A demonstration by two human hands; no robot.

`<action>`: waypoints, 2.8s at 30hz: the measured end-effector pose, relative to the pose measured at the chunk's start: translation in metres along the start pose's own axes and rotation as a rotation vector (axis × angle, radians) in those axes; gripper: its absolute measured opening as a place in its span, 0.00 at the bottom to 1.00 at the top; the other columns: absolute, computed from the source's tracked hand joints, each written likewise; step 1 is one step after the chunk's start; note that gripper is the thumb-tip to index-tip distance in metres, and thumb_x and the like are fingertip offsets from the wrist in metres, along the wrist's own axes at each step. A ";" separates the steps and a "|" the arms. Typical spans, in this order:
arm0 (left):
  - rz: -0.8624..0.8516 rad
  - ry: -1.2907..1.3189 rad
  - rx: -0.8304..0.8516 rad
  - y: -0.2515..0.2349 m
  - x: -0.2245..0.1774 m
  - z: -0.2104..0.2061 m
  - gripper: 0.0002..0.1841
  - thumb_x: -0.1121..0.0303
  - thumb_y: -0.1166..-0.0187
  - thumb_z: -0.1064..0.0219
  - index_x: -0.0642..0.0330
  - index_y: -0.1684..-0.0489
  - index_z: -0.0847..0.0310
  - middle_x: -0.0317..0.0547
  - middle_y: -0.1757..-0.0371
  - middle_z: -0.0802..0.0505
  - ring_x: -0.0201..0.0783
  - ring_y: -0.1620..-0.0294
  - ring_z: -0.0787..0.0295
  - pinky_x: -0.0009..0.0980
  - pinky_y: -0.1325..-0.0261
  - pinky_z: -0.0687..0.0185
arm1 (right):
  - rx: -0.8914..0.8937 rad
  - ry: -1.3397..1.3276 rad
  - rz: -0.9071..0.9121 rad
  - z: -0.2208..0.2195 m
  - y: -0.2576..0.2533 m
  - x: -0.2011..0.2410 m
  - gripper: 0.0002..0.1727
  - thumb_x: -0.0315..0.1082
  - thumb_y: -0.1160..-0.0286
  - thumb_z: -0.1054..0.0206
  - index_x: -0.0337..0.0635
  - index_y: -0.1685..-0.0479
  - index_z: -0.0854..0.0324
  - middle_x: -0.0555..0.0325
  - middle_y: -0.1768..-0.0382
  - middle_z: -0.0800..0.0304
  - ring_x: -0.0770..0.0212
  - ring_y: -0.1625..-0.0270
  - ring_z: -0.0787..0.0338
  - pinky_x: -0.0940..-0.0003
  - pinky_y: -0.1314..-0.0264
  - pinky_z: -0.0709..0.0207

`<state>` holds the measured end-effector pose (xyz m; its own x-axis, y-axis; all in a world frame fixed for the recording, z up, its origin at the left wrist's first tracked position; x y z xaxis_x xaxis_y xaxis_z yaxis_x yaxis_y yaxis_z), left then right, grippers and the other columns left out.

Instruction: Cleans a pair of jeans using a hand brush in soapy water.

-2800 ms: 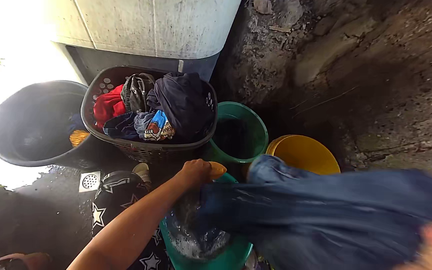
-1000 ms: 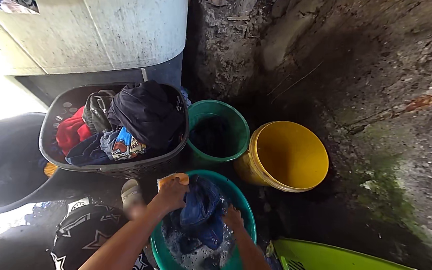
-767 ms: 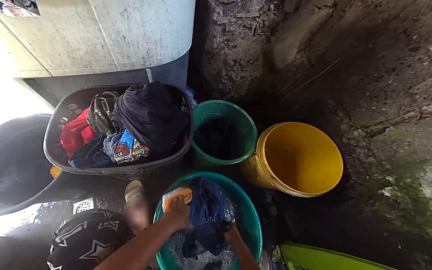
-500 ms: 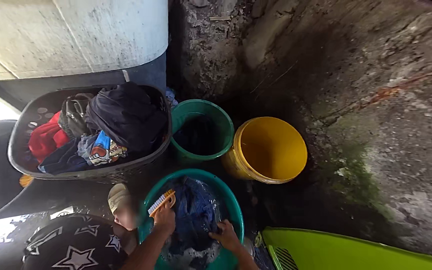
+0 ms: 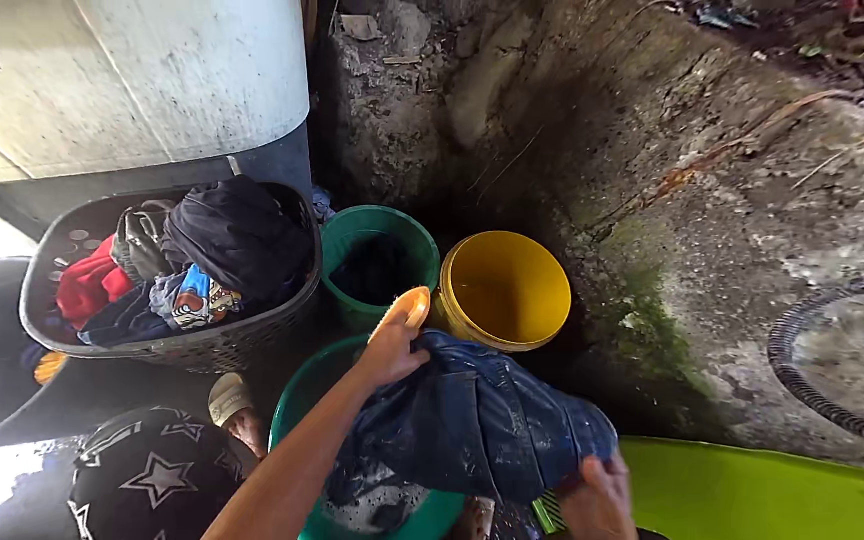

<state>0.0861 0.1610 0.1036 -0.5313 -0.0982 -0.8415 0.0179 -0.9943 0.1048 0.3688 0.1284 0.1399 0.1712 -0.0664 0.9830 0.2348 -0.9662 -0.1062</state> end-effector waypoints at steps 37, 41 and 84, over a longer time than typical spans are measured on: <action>0.732 -0.075 -0.134 0.094 0.211 -0.036 0.37 0.67 0.22 0.29 0.34 0.10 0.36 0.61 0.31 0.11 0.65 0.35 0.12 0.67 0.35 0.20 | 0.383 1.196 -0.696 0.048 -0.022 -0.148 0.35 0.48 0.15 0.34 0.35 0.16 0.31 0.33 0.23 0.22 0.36 0.21 0.22 0.39 0.17 0.33; 0.801 -0.084 -0.301 0.096 0.243 -0.067 0.44 0.65 0.19 0.30 0.47 0.03 0.54 0.63 0.27 0.14 0.64 0.35 0.11 0.62 0.34 0.18 | 0.142 1.231 -0.718 0.048 -0.023 -0.213 0.36 0.50 0.09 0.44 0.36 0.11 0.40 0.28 0.13 0.40 0.30 0.14 0.33 0.36 0.16 0.37; 0.585 -0.478 0.247 0.054 0.232 -0.217 0.30 0.39 0.15 0.42 0.51 0.26 0.16 0.57 0.39 0.06 0.59 0.38 0.07 0.61 0.36 0.15 | -0.180 1.247 -0.732 0.083 0.024 -0.286 0.29 0.45 0.04 0.60 0.46 0.14 0.30 0.33 0.29 0.16 0.33 0.31 0.14 0.36 0.28 0.23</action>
<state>0.1479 0.0756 -0.2012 -0.8008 -0.5181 -0.3004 0.2477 -0.7432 0.6215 0.4053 0.1453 -0.1560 -0.8782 0.3666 0.3072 -0.2339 -0.8893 0.3930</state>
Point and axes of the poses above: each hand's wrist, its own y-axis away from the middle knuckle, its own z-axis out of the back of the hand, x = y × z, the point moved 9 cm from there along -y, towards the middle knuckle
